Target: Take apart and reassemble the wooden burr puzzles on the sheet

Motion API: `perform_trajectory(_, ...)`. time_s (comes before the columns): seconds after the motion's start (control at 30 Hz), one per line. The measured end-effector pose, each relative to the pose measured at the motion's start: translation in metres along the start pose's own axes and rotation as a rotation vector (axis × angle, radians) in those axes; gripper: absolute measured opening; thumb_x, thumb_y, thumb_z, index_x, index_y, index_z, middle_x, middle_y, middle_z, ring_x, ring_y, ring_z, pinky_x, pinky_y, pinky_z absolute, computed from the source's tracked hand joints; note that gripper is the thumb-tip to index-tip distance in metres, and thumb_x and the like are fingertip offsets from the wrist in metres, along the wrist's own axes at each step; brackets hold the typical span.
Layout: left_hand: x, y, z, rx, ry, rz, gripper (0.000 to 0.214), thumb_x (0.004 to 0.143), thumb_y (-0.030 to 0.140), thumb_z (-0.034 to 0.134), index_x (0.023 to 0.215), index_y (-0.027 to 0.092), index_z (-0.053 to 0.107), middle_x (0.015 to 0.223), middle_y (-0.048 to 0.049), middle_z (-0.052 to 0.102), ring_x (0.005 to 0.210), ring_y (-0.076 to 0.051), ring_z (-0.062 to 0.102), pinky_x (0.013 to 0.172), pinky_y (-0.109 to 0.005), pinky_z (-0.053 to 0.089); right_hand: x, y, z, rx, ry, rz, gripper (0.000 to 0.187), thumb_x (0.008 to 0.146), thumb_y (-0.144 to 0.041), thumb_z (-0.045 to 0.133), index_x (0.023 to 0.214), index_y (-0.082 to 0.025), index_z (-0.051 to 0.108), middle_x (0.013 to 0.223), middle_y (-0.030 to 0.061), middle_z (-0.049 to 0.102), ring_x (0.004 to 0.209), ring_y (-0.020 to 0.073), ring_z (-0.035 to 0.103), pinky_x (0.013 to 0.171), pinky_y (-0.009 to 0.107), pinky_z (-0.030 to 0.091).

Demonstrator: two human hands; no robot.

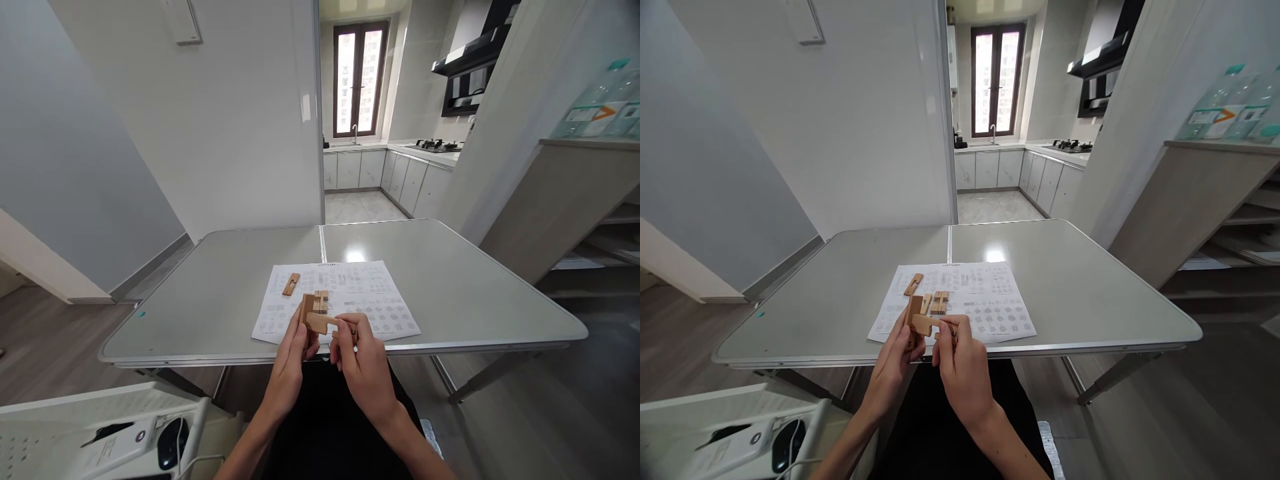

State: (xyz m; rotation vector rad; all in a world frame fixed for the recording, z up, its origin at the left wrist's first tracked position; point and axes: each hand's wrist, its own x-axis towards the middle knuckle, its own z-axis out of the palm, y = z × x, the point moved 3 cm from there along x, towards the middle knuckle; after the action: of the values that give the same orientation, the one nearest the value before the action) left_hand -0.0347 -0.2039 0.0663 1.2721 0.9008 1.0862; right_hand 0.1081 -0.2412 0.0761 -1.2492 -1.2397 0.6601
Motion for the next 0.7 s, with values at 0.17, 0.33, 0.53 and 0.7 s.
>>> perform_trajectory(0.17, -0.0016, 0.0027, 0.0022, 0.206, 0.021, 0.075, 0.061, 0.108, 0.054, 0.039, 0.162, 0.026, 0.038, 0.098, -0.0056, 0.06, 0.085, -0.019, 0.051, 0.086, -0.032, 0.049, -0.0017, 0.0034, 0.0023, -0.02, -0.02, 0.02, 0.027, 0.109, -0.047, 0.039, 0.104, -0.025, 0.053, 0.061, -0.0038, 0.06, 0.052, 0.0168, 0.059, 0.054, 0.029, 0.046)
perform_trajectory(0.33, 0.0001, -0.0021, 0.0024, 0.262, 0.018, 0.086, 0.062, 0.108, 0.055, 0.038, 0.163, 0.026, 0.036, 0.116, -0.0104, 0.063, 0.093, -0.021, 0.056, 0.088, -0.034, 0.051, -0.0014, 0.0055, 0.0033, 0.04, -0.032, 0.048, 0.03, 0.109, -0.051, 0.039, 0.102, -0.025, 0.053, 0.06, -0.0042, 0.058, 0.051, 0.0164, 0.057, 0.052, 0.028, 0.046)
perform_trajectory(0.53, 0.0013, -0.007, 0.0004, 0.234, -0.017, 0.073, 0.064, 0.107, 0.054, 0.042, 0.163, 0.024, 0.036, 0.117, -0.012, 0.068, 0.092, -0.022, 0.06, 0.084, -0.036, 0.054, -0.0006, 0.0073, 0.0026, 0.104, -0.061, 0.081, 0.032, 0.108, -0.054, 0.041, 0.101, -0.025, 0.053, 0.061, -0.0045, 0.058, 0.051, 0.0156, 0.055, 0.052, 0.027, 0.046)
perform_trajectory(0.7, -0.0004, -0.0023, 0.0074, 0.299, -0.036, 0.121, 0.063, 0.108, 0.052, 0.04, 0.164, 0.024, 0.035, 0.149, -0.014, 0.057, 0.133, -0.031, 0.055, 0.109, -0.045, 0.049, -0.0023, 0.0077, 0.0089, 0.12, -0.035, 0.073, 0.03, 0.108, -0.052, 0.043, 0.102, -0.025, 0.054, 0.063, -0.0033, 0.059, 0.053, 0.0163, 0.056, 0.053, 0.028, 0.048)
